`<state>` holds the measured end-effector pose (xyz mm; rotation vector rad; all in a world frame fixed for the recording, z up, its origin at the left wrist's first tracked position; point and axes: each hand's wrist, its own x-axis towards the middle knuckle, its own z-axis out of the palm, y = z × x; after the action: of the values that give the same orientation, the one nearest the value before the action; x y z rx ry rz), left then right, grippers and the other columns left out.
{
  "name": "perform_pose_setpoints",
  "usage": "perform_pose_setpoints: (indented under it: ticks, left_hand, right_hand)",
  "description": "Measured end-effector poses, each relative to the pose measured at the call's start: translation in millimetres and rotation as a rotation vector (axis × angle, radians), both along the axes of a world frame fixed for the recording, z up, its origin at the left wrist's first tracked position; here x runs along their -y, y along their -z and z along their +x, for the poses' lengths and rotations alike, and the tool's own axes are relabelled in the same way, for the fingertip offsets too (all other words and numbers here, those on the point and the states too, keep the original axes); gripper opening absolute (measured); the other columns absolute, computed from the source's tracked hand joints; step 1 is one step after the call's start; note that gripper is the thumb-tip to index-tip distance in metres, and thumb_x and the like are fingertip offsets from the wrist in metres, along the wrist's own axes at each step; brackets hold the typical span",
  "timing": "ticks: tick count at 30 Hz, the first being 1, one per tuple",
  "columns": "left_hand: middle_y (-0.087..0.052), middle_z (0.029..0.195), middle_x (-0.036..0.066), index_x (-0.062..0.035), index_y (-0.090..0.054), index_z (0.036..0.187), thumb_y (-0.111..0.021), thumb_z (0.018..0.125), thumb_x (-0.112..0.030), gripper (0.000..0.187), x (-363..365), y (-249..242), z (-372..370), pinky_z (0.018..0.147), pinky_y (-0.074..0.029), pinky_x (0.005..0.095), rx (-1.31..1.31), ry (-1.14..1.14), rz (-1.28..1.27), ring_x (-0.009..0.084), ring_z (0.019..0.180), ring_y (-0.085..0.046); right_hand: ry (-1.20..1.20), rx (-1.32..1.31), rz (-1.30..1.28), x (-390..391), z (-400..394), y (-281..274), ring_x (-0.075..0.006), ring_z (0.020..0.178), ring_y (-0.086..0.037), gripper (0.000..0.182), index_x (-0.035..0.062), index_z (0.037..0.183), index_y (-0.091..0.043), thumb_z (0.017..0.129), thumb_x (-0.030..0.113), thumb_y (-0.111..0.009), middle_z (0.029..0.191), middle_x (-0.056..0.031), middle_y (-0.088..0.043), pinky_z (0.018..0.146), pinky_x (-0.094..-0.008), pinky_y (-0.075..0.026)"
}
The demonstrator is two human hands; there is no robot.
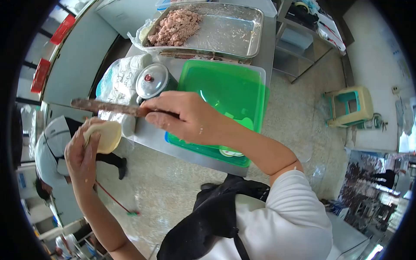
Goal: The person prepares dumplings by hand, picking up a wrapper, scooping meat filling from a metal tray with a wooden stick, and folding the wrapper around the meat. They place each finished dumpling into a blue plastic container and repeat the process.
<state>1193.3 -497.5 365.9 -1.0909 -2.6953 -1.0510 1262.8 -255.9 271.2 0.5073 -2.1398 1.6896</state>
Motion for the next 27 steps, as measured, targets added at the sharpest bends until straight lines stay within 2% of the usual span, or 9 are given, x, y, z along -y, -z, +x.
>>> perform_pose_setpoints:
  ticks: [3, 5, 7, 8, 11, 17, 19, 24, 27]
  left_hand:
    - [-0.067, 0.093, 0.014, 0.0062, -0.061, 0.105, -0.061, 0.086, -0.009, 0.024, -10.7, 1.8, -43.8, 0.075, -0.049, 0.0278, -0.051, 0.083, -0.037, 0.0160, 0.079, -0.063]
    - [-0.066, 0.092, 0.012, 0.0035, -0.062, 0.108, -0.061, 0.087, -0.014, 0.028, -25.0, 12.5, -61.1, 0.073, -0.048, 0.0276, 0.109, 0.174, 0.120, 0.0140, 0.077, -0.060]
    - [-0.065, 0.089, 0.016, 0.0019, -0.062, 0.107, -0.061, 0.087, -0.018, 0.029, -32.4, 21.8, -73.1, 0.069, -0.048, 0.0308, 0.128, 0.322, 0.147, 0.0210, 0.070, -0.059]
    - [-0.061, 0.084, 0.008, 0.0051, -0.061, 0.108, -0.063, 0.087, -0.014, 0.028, -33.0, 18.5, -75.1, 0.071, -0.045, 0.0243, 0.116, 0.383, 0.120, 0.0100, 0.076, -0.054]
    - [-0.053, 0.069, 0.012, 0.0044, -0.060, 0.093, -0.063, 0.087, -0.020, 0.026, -34.0, 19.4, -91.2, 0.058, -0.040, 0.0291, 0.054, 0.557, 0.144, 0.0123, 0.062, -0.044]
    - [-0.054, 0.066, 0.008, 0.0034, -0.061, 0.090, -0.062, 0.088, -0.022, 0.026, -57.8, 23.0, -125.5, 0.056, -0.038, 0.0277, 0.055, 0.764, 0.170, 0.0110, 0.061, -0.042]
    - [-0.061, 0.073, 0.003, 0.0002, -0.064, 0.094, -0.063, 0.089, -0.024, 0.025, -69.0, 44.3, -145.4, 0.060, -0.042, 0.0257, 0.212, 0.741, 0.098, 0.0082, 0.064, -0.048]
    - [-0.067, 0.096, 0.005, -0.0022, -0.063, 0.108, -0.062, 0.091, -0.024, 0.028, -69.0, 69.6, -170.3, 0.076, -0.048, 0.0252, 1.098, 0.723, 0.321, 0.0105, 0.085, -0.063]
    - [-0.067, 0.097, 0.004, -0.0018, -0.063, 0.108, -0.061, 0.092, -0.025, 0.028, -61.2, 81.1, -190.3, 0.078, -0.048, 0.0249, 1.170, 0.823, 0.383, 0.0101, 0.086, -0.062]
  right_hand:
    - [0.230, 0.168, -0.133, 10.9, 4.9, -7.8, -0.0126, 0.069, -0.053, 0.026, 0.0022, 0.112, -0.063, 0.092, 0.018, -0.059, 0.079, -0.0036, -0.059, 0.061, -0.0279, -0.045]
    - [0.294, 0.198, -0.260, 17.4, 12.2, -5.6, -0.0070, 0.064, -0.049, 0.027, 0.0022, 0.116, -0.061, 0.095, 0.018, -0.056, 0.076, 0.0015, -0.055, 0.056, -0.0229, -0.042]
    - [0.337, 0.307, -0.392, 30.7, 27.3, -6.7, -0.0033, 0.058, -0.042, 0.029, 0.0000, 0.120, -0.058, 0.096, 0.016, -0.054, 0.073, 0.0041, -0.050, 0.050, -0.0188, -0.037]
    - [0.350, 0.301, -0.388, 41.9, 29.0, -6.5, -0.0033, 0.058, -0.042, 0.029, 0.0000, 0.120, -0.058, 0.096, 0.016, -0.054, 0.073, 0.0041, -0.050, 0.050, -0.0188, -0.037]
    - [0.516, 0.252, -0.421, 82.8, 35.1, -3.9, -0.0011, 0.054, -0.038, 0.030, -0.0020, 0.121, -0.056, 0.097, 0.014, -0.051, 0.072, 0.0042, -0.048, 0.047, -0.0170, -0.032]
    - [0.766, 0.162, -0.385, 125.8, 31.2, 6.6, -0.0024, 0.056, -0.041, 0.029, -0.0045, 0.121, -0.055, 0.095, 0.009, -0.053, 0.074, 0.0030, -0.049, 0.048, -0.0184, -0.034]
    - [0.861, 0.199, -0.287, 127.7, 23.3, 12.0, -0.0027, 0.060, -0.043, 0.028, -0.0054, 0.119, -0.055, 0.094, 0.007, -0.054, 0.079, 0.0016, -0.051, 0.050, -0.0180, -0.034]
    - [0.931, 0.166, -0.287, 135.5, -19.8, 25.3, -0.0030, 0.064, -0.044, 0.027, -0.0045, 0.118, -0.055, 0.094, 0.008, -0.055, 0.083, -0.0006, -0.051, 0.052, -0.0175, -0.035]
    - [0.985, 0.222, -0.231, 147.1, -52.0, 23.2, -0.0034, 0.065, -0.045, 0.026, -0.0040, 0.116, -0.057, 0.093, 0.008, -0.057, 0.084, -0.0014, -0.052, 0.052, -0.0174, -0.036]
